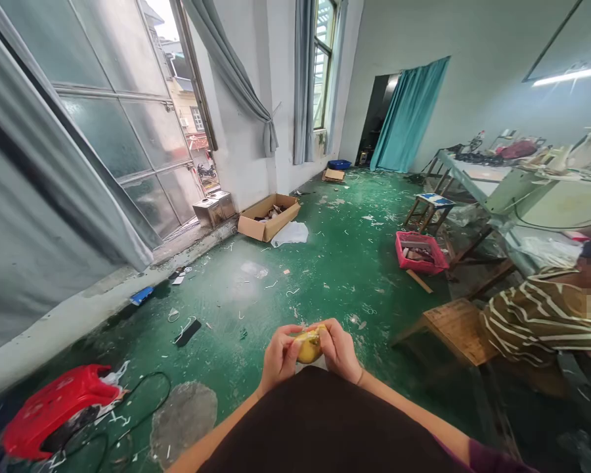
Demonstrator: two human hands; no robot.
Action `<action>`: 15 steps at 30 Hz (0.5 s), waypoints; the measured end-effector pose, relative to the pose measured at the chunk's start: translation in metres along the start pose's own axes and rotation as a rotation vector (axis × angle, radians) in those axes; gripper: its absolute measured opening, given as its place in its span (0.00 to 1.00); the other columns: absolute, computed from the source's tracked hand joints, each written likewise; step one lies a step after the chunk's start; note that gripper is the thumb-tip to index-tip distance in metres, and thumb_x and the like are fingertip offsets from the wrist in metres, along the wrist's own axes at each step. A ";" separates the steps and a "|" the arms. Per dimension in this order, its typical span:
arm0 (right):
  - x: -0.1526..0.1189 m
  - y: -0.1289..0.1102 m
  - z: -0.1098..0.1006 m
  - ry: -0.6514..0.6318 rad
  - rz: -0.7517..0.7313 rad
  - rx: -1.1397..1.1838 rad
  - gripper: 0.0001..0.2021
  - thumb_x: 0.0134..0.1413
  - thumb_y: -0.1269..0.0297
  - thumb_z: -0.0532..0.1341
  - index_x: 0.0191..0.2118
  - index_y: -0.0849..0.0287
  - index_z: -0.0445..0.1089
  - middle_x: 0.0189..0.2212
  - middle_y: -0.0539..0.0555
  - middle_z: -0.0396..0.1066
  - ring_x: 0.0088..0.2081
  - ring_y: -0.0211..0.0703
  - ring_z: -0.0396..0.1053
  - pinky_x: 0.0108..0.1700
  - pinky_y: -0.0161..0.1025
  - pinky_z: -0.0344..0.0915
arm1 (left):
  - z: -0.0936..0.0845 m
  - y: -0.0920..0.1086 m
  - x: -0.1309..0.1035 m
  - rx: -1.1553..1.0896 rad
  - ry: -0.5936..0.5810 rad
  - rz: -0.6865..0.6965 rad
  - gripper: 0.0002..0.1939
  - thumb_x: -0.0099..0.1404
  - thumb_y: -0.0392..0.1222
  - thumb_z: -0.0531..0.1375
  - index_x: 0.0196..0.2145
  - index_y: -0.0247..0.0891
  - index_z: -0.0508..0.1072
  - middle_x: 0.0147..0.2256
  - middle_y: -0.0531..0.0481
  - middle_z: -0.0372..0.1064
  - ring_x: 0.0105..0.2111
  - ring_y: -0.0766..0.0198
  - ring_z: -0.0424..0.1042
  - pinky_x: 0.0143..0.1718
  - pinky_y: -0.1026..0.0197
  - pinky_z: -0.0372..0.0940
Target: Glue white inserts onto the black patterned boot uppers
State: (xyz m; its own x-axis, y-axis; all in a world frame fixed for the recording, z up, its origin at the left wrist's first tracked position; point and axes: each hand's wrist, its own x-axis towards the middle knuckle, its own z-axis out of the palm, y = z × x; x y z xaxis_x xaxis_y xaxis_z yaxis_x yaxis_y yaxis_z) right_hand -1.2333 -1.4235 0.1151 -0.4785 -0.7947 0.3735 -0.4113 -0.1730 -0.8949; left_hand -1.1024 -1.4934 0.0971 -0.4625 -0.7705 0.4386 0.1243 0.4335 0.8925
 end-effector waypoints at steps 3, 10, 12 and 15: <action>0.007 -0.001 -0.001 0.108 0.155 0.222 0.19 0.56 0.47 0.48 0.29 0.57 0.64 0.26 0.54 0.72 0.27 0.40 0.69 0.31 0.36 0.66 | 0.008 0.004 0.000 -0.109 0.099 -0.112 0.15 0.61 0.53 0.55 0.28 0.38 0.65 0.39 0.44 0.69 0.29 0.64 0.71 0.27 0.64 0.66; 0.035 -0.009 -0.015 -0.034 0.489 0.669 0.24 0.41 0.39 0.61 0.31 0.58 0.65 0.26 0.50 0.70 0.26 0.38 0.68 0.26 0.34 0.67 | 0.010 0.020 0.019 -0.163 0.193 -0.164 0.17 0.62 0.54 0.55 0.29 0.36 0.64 0.41 0.42 0.67 0.37 0.61 0.70 0.35 0.60 0.68; 0.049 -0.015 -0.026 -0.117 0.495 0.696 0.22 0.39 0.42 0.64 0.31 0.59 0.69 0.27 0.50 0.71 0.27 0.37 0.68 0.27 0.33 0.67 | 0.010 0.029 0.031 -0.162 0.206 -0.121 0.15 0.62 0.52 0.56 0.29 0.36 0.64 0.41 0.43 0.67 0.38 0.60 0.70 0.36 0.60 0.68; 0.069 -0.039 -0.051 -0.230 0.442 0.755 0.19 0.38 0.47 0.67 0.31 0.58 0.74 0.28 0.52 0.73 0.27 0.37 0.69 0.30 0.34 0.68 | 0.010 0.061 0.054 -0.225 0.172 -0.006 0.10 0.63 0.47 0.56 0.30 0.38 0.66 0.41 0.45 0.69 0.36 0.61 0.71 0.34 0.61 0.69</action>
State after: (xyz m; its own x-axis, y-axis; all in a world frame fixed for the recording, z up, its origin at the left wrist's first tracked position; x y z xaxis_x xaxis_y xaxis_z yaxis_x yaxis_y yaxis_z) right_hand -1.2898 -1.4417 0.1882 -0.2719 -0.9619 -0.0278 0.4304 -0.0957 -0.8975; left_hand -1.1291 -1.5041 0.1742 -0.3101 -0.8491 0.4277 0.3227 0.3292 0.8874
